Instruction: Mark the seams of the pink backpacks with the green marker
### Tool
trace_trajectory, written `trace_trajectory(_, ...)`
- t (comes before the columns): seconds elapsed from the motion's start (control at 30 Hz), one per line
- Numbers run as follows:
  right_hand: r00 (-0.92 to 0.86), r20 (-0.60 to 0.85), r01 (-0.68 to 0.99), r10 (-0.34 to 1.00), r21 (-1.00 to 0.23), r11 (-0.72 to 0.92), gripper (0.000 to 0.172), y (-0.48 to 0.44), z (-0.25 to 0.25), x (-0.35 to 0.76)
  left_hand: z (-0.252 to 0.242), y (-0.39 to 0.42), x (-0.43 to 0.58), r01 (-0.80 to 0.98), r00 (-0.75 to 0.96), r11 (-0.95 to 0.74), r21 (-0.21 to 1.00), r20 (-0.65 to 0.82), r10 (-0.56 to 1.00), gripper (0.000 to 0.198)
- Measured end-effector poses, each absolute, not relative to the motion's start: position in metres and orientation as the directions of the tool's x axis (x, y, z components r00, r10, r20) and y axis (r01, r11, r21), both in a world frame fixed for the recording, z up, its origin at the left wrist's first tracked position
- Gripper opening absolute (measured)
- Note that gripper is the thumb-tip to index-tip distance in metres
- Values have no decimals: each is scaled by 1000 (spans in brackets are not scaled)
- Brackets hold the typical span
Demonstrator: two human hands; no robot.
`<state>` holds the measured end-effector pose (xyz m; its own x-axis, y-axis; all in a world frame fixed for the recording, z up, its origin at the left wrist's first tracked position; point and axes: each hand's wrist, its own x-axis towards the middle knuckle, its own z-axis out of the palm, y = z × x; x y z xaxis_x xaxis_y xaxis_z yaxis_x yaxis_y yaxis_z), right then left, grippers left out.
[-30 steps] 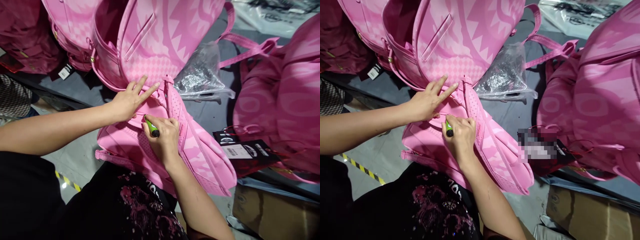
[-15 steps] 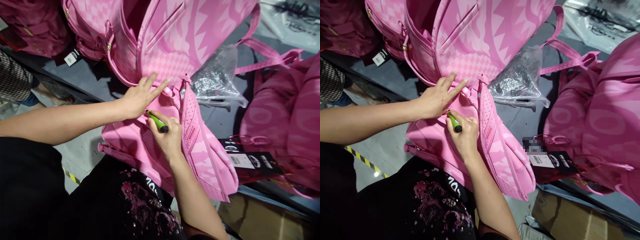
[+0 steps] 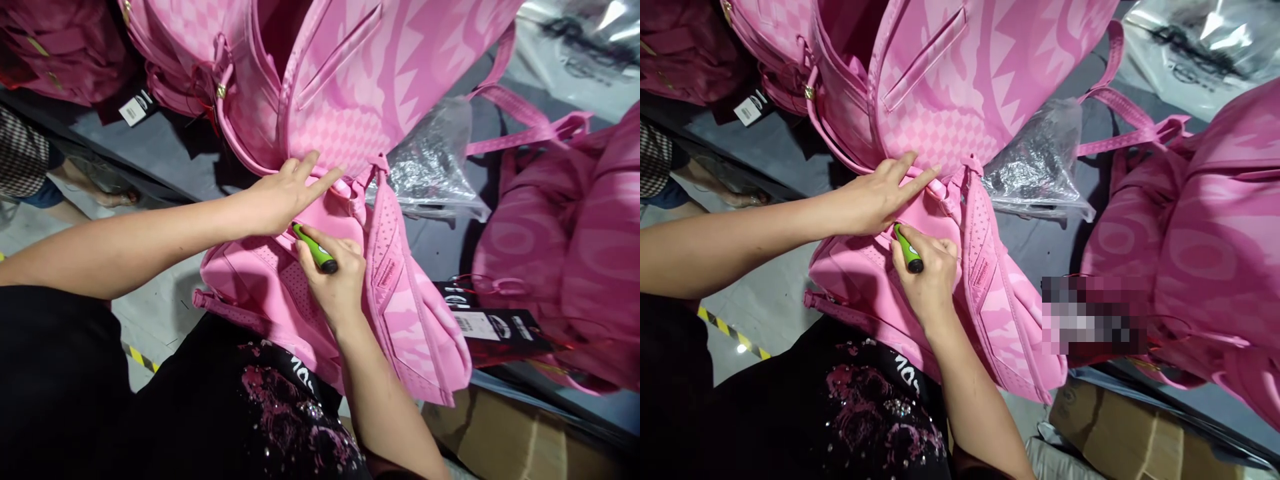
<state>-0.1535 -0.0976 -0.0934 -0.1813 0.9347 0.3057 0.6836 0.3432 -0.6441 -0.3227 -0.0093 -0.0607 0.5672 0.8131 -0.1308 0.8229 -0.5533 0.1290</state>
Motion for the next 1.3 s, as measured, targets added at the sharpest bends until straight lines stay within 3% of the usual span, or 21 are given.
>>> trace_trajectory(0.17, -125, 341, 761, 932, -570, 311, 21, -101, -93, -153, -62, -11, -321, 833, 551, -537, 135, -101, 829, 92)
trace_trajectory(0.53, -164, 292, 692, 942, -647, 320, 21, -96, -94, -154, -63, -12, -321, 816, 572, -561, 143, -46, 819, 82)
trace_trajectory(0.7, -110, 360, 731, 926, -603, 321, 22, -96, -96, -156, -68, -9, -319, 805, 588, -580, 125, -44, 807, 81)
trace_trajectory(0.8, -152, 335, 693, 930, -635, 342, 22, -96, -95, -155, -72, -8, -319, 802, 590, -584, 130, -11, 808, 81)
trace_trajectory(0.9, -119, 332, 755, 936, -582, 303, 21, -98, -93, -154, -74, -8, -320, 798, 591, -586, 139, 5, 806, 81)
trace_trajectory(1.0, -147, 338, 699, 930, -629, 339, 20, -98, -92, -153, -74, -8, -319, 806, 581, -574, 141, -9, 814, 84)
trace_trajectory(1.2, -143, 358, 720, 923, -602, 345, 21, -93, -96, -160, -72, -9, -319, 815, 577, -573, 87, -28, 816, 86)
trace_trajectory(1.3, -193, 291, 673, 937, -656, 342, 21, -94, -93, -161, -69, -11, -320, 822, 568, -565, 69, -25, 823, 86)
